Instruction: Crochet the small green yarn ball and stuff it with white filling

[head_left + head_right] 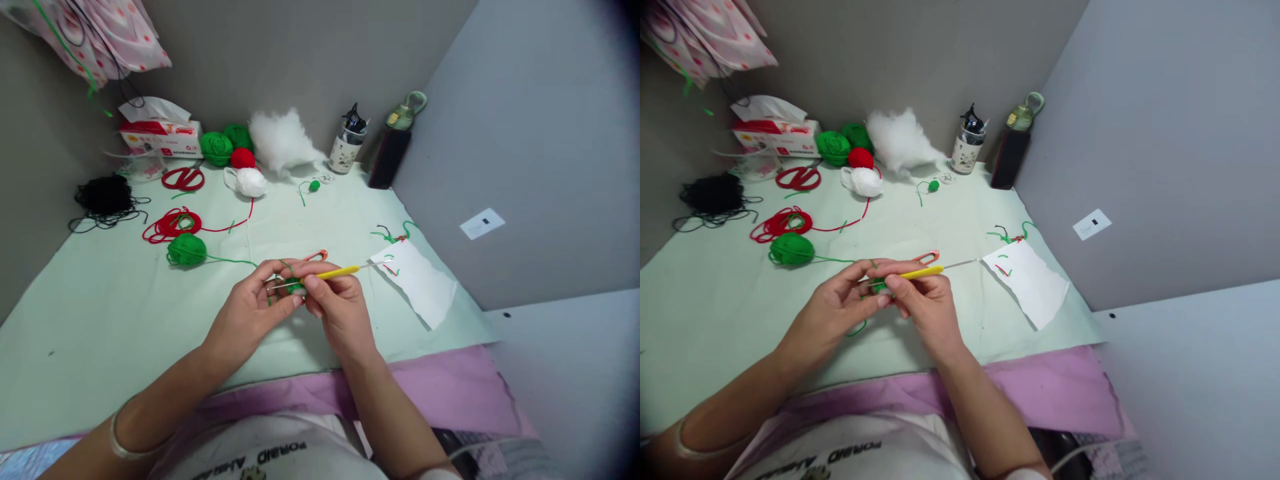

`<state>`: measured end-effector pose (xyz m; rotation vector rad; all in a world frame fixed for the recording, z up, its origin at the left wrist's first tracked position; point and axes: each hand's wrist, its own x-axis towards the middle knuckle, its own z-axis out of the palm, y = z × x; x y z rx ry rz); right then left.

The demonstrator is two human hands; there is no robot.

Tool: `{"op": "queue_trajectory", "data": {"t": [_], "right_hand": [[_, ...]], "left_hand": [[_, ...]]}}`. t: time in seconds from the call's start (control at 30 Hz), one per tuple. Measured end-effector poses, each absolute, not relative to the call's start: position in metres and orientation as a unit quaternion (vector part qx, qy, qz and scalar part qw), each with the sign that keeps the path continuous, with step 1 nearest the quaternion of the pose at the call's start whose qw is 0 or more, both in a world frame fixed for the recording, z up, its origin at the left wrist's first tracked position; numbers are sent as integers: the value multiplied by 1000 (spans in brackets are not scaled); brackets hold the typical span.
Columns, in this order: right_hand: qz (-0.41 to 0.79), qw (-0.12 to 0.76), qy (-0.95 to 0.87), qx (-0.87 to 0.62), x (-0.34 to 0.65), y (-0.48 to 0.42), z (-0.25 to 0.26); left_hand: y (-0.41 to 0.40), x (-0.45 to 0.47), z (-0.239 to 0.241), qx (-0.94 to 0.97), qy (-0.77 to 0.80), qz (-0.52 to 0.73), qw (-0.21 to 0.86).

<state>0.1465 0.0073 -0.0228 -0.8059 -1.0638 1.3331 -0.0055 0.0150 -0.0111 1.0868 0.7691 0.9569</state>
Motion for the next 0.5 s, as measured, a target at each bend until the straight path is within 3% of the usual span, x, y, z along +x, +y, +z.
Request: {"op": "queue_trajectory", "data": {"t": [0.5], "right_hand": [[605, 618, -330, -378, 129, 5, -20]], "left_hand": [[16, -3, -15, 524, 396, 437, 615]]}}
